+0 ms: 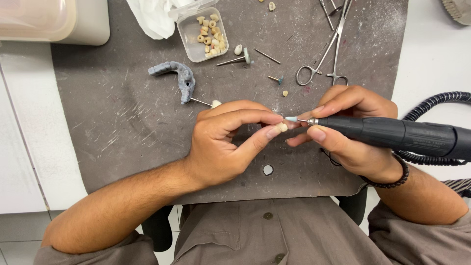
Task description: The person holds a small dental crown and uses a rotary grinding tool to grind and shape its surface, rotating the crown to work different sides. They then place the crown onto a plaster dental model to check its fit and pick another crown from a small container.
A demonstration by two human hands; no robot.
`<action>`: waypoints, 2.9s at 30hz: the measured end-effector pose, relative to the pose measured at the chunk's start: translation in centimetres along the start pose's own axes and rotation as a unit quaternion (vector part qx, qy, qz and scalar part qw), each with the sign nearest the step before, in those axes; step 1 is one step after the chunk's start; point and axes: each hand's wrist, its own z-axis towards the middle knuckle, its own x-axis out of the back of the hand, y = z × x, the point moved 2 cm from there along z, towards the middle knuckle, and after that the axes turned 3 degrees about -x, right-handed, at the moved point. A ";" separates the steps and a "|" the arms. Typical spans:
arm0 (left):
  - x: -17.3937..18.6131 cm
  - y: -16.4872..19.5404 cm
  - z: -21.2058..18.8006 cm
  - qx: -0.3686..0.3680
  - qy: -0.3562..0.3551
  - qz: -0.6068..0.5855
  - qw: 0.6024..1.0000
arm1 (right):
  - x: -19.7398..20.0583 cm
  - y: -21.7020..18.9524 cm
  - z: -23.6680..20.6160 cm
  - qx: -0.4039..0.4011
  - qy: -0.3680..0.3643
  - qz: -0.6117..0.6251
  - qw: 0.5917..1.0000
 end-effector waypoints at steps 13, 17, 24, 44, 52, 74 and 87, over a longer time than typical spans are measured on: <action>0.4 -0.1 0.1 -0.026 -0.033 0.013 0.999 | 0.6 0.0 0.2 -0.037 -0.027 0.037 0.998; 0.3 -0.2 0.0 -0.025 -0.039 0.020 0.999 | 0.2 -0.2 0.1 -0.018 -0.031 -0.019 0.999; 0.2 -0.2 0.0 -0.021 -0.037 0.028 0.999 | -0.2 -0.6 0.2 -0.011 -0.036 -0.036 0.999; 0.1 -0.3 0.0 -0.022 -0.037 0.030 0.999 | -0.3 -0.4 0.2 -0.021 -0.023 -0.024 0.999; 0.1 -0.4 0.0 -0.022 -0.036 0.029 0.999 | -0.3 -0.5 0.1 -0.025 -0.022 -0.033 0.999; 0.1 -0.4 0.0 -0.027 -0.042 0.029 0.998 | -0.4 -0.6 -0.1 -0.019 -0.014 -0.029 0.999; 0.2 -0.3 0.0 -0.032 -0.032 0.041 0.998 | -0.3 -1.1 0.1 0.007 -0.057 -0.088 0.994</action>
